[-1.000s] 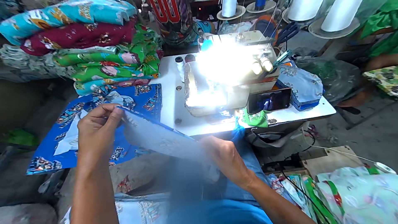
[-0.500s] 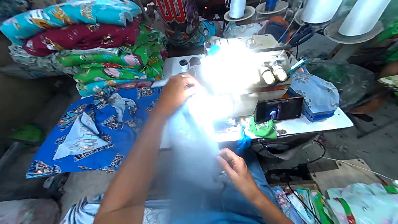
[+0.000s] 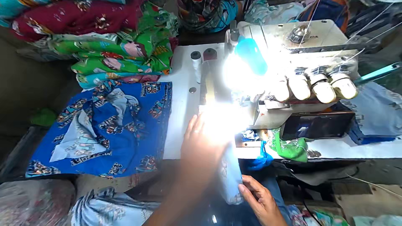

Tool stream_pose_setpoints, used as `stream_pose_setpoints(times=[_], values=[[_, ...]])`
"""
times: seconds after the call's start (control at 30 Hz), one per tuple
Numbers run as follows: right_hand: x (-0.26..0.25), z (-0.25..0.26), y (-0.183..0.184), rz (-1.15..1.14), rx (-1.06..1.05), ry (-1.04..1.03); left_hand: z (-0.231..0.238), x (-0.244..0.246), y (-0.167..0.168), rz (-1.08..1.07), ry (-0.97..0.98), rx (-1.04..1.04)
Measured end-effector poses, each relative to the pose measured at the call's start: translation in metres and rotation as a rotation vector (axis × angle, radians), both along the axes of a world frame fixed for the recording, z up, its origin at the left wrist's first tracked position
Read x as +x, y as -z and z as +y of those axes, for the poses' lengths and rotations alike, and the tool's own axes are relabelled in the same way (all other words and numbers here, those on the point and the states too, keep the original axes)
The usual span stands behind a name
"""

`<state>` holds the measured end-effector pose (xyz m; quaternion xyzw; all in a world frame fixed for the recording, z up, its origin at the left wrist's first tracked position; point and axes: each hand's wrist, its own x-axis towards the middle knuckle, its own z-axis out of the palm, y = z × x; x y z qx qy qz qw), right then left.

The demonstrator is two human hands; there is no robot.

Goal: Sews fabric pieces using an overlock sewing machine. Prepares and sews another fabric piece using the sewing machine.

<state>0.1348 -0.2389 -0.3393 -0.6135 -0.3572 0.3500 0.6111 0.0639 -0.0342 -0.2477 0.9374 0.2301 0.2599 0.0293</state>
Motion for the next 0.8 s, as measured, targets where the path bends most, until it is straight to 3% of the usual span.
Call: stream_pose_setpoints(times=[0.5, 0.8], values=[[0.01, -0.012, -0.006, 0.037, 0.049, 0.106, -0.014, 0.028, 0.002, -0.018, 0.088, 0.031], [0.022, 0.026, -0.019, -0.119, 0.129, 0.1, 0.055, 0.042, -0.031, -0.02, 0.209, -0.281]])
